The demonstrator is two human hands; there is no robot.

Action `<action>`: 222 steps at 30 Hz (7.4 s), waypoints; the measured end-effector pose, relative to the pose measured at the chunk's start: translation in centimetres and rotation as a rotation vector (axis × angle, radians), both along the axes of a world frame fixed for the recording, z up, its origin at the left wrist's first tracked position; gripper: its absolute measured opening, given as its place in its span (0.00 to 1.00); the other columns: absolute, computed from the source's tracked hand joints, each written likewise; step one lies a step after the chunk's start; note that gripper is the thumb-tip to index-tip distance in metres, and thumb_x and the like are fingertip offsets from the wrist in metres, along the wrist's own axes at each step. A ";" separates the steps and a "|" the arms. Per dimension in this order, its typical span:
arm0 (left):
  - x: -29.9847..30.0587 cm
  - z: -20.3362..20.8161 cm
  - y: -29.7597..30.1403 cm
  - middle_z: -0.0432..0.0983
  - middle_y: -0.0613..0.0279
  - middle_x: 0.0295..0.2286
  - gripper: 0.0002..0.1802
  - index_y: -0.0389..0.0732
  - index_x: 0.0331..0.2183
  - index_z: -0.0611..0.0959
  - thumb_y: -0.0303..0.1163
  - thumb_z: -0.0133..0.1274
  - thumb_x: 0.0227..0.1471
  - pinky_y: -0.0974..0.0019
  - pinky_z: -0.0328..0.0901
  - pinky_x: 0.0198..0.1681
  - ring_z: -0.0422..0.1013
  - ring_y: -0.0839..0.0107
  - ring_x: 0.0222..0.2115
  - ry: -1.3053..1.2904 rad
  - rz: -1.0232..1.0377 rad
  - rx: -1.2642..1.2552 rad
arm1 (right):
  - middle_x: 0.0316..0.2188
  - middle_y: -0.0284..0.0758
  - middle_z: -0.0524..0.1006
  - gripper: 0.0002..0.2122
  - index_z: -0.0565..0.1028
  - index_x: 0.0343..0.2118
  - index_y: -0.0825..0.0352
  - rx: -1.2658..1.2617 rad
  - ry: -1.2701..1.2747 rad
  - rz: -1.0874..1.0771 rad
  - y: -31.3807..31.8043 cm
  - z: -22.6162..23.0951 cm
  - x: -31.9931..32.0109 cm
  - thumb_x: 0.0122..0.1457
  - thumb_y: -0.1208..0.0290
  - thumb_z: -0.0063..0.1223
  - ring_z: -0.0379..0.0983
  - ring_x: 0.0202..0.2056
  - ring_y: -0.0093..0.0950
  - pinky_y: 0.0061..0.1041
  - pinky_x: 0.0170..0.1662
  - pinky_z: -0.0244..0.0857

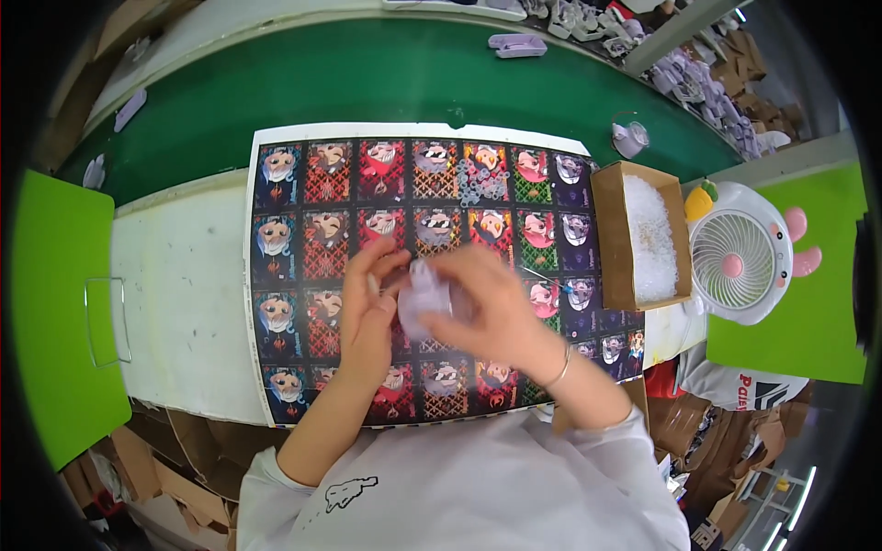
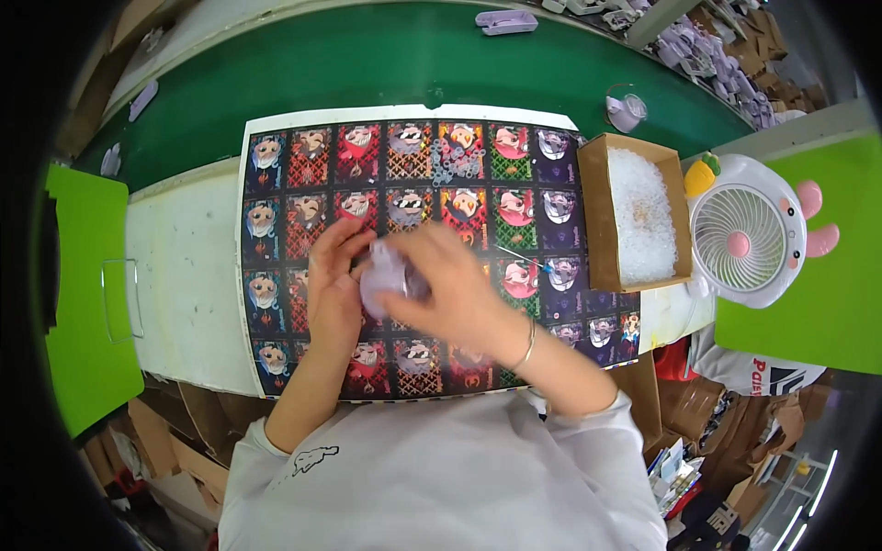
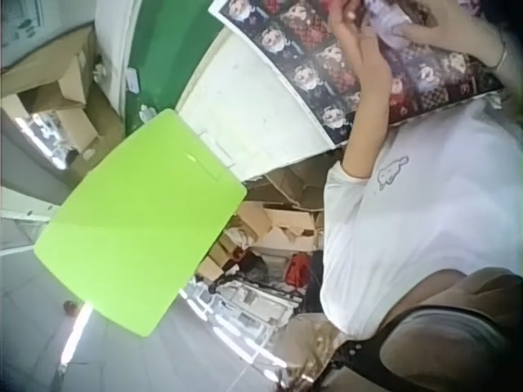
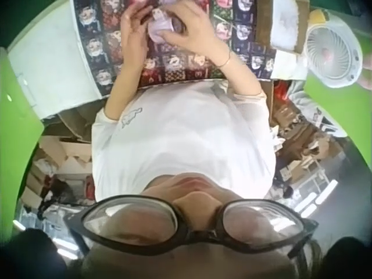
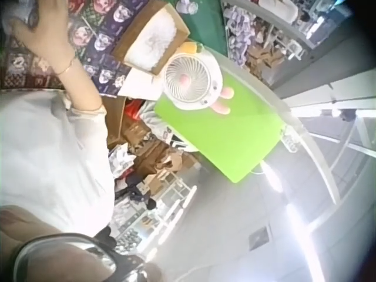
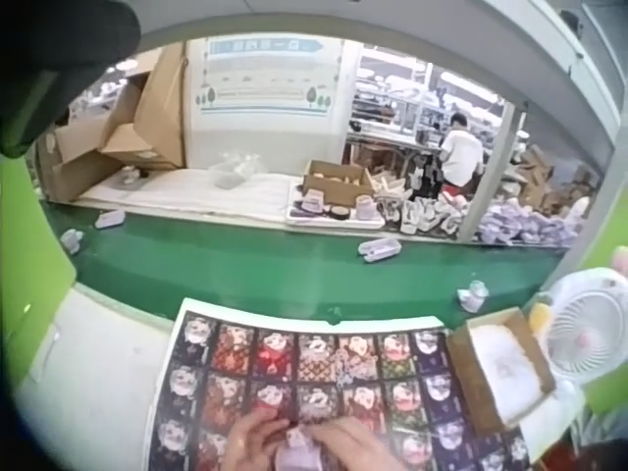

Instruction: The person assembles small electronic components by hand, inserting circuit boards with wires into purple plastic casings at a factory workbench.

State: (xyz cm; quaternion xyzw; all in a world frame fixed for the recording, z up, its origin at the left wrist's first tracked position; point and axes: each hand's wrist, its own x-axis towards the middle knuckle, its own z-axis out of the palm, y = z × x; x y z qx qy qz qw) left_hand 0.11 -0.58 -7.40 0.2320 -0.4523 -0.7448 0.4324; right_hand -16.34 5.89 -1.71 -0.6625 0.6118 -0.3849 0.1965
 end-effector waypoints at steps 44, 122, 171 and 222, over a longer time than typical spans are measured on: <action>-0.6 1.1 0.4 0.75 0.53 0.28 0.07 0.33 0.31 0.78 0.19 0.44 0.54 0.65 0.67 0.33 0.74 0.62 0.29 -0.566 -0.072 -0.518 | 0.29 0.36 0.79 0.20 0.74 0.42 0.73 0.344 -0.932 0.035 1.4 10.9 -6.1 0.56 0.60 0.58 0.76 0.27 0.21 0.17 0.27 0.68; 0.2 2.5 1.7 0.75 0.50 0.37 0.18 0.35 0.38 0.81 0.19 0.53 0.39 0.62 0.67 0.42 0.73 0.57 0.37 -0.445 -0.107 -0.810 | 0.46 0.49 0.74 0.33 0.65 0.53 0.71 0.125 -0.161 -0.372 7.4 -3.1 2.1 0.48 0.58 0.67 0.74 0.46 0.46 0.37 0.46 0.70; 0.4 0.6 2.0 0.68 0.57 0.41 0.15 0.33 0.40 0.77 0.25 0.48 0.48 0.72 0.61 0.42 0.66 0.70 0.39 -0.426 -0.079 -0.689 | 0.44 0.48 0.74 0.31 0.67 0.50 0.71 0.141 -0.171 -0.393 7.0 -4.0 2.2 0.51 0.52 0.62 0.74 0.44 0.46 0.38 0.45 0.69; -0.6 1.8 2.1 0.76 0.55 0.36 0.22 0.39 0.40 0.82 0.21 0.58 0.37 0.57 0.69 0.35 0.73 0.54 0.33 -0.546 -0.027 -1.176 | 0.40 0.48 0.75 0.31 0.67 0.49 0.70 0.150 -0.165 -0.402 6.9 -2.8 1.8 0.46 0.59 0.68 0.77 0.38 0.45 0.36 0.39 0.71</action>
